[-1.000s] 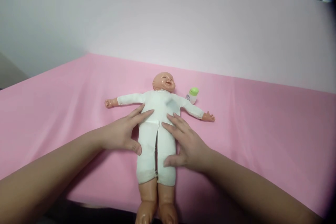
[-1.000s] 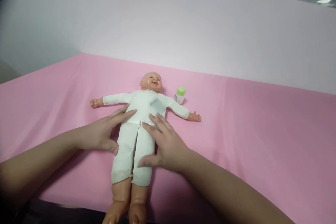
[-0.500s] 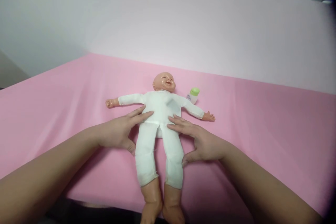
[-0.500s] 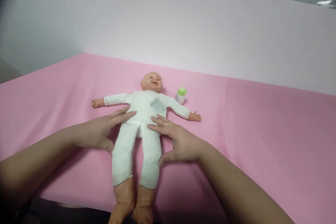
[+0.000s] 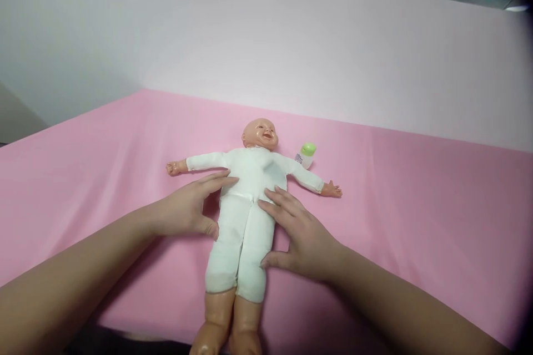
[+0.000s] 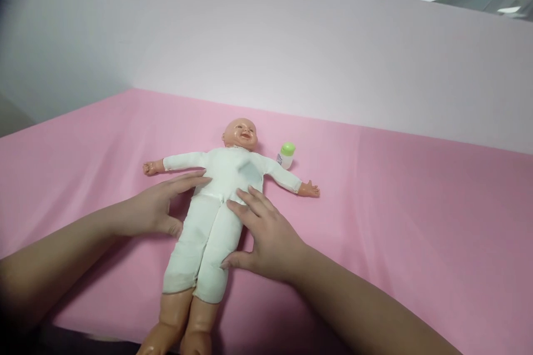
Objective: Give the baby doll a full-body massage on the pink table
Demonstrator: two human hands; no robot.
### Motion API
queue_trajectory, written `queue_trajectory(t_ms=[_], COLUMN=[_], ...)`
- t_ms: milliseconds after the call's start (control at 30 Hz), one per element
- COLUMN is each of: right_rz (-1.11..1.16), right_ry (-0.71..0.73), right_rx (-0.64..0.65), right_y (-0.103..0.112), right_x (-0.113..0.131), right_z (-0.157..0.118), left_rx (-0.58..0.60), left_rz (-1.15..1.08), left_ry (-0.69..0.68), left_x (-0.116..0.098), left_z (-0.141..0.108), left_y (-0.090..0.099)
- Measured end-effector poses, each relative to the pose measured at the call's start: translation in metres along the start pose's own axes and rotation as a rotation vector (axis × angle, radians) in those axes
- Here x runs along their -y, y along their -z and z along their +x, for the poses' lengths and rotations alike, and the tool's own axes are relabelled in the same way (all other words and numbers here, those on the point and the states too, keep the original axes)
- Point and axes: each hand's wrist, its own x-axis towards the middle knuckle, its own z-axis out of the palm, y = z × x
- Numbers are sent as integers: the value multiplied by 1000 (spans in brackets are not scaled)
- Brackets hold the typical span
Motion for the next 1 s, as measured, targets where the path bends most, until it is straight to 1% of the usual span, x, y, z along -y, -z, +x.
queue_trajectory(t_ms=[133,400,533,767,1000], right_rz=[-14,21,47,109,90], right_ry=[4,11,16,37,25], right_rx=[-11,3,11,50,91], right_y=[-2,1,2,7,10], right_x=[-1,-4,-7,-10,-5], right_z=[-1,0,0,1,3], left_rx=[46,95,106,165,149], left_rz=[8,26,14,-20,-7], left_ry=[12,39,10,-12,-37], left_x=[-4,-9,-9,-4,-2], left_z=[-2,-2,-2,-4,-5], left_y=[1,-3,-3,-3,-7])
